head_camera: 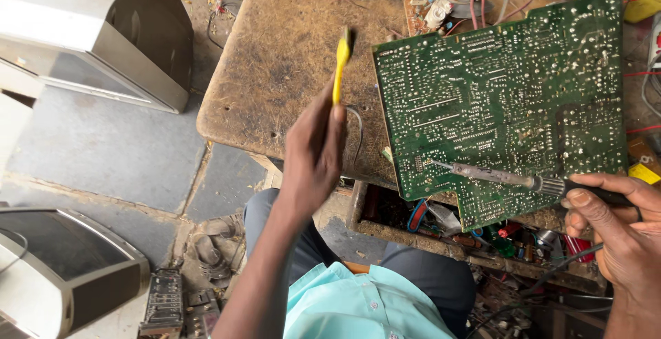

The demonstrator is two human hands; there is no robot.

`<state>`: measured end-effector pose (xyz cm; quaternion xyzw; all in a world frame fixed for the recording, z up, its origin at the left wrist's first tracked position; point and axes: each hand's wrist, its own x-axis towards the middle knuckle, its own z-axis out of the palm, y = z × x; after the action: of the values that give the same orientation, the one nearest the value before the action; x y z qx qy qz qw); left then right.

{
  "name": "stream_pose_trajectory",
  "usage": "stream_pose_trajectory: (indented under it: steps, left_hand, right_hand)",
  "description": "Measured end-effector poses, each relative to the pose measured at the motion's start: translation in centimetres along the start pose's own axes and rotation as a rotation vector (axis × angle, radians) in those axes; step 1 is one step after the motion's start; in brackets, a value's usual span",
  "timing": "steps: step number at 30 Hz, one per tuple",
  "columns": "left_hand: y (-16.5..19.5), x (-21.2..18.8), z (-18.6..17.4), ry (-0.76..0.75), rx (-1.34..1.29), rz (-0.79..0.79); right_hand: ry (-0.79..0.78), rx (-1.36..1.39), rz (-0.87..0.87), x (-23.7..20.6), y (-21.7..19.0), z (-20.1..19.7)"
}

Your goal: The person sits on the floor and cleans a large green circuit board with a yellow toothbrush, brushing dust off its surface and components. They hold a soldering iron in the other hand and touch its tip to points on the board while continuing to brush different areas.

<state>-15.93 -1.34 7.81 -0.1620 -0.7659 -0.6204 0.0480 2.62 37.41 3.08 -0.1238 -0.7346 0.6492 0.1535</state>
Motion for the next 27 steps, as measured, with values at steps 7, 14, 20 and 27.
stream_pose_trajectory:
  steps: [7,14,20,27]
  left_hand:
    - [4.4,-6.9,2.1,-0.164,0.370,0.201]
    - [4.7,-9.3,5.0,-0.314,0.549,0.204]
    - [4.7,-10.1,6.2,-0.407,0.720,0.170]
    - [6.0,-10.4,6.7,-0.488,0.721,0.115]
  right_hand:
    - [0.019,-0.007,0.002,-0.9,-0.6,1.1]
    - [0.038,-0.075,-0.023,-1.5,-1.5,2.3]
    - [0.028,-0.031,-0.040,-1.6,-2.0,2.8]
    - [0.098,0.174,-0.075,-2.9,1.9,0.3]
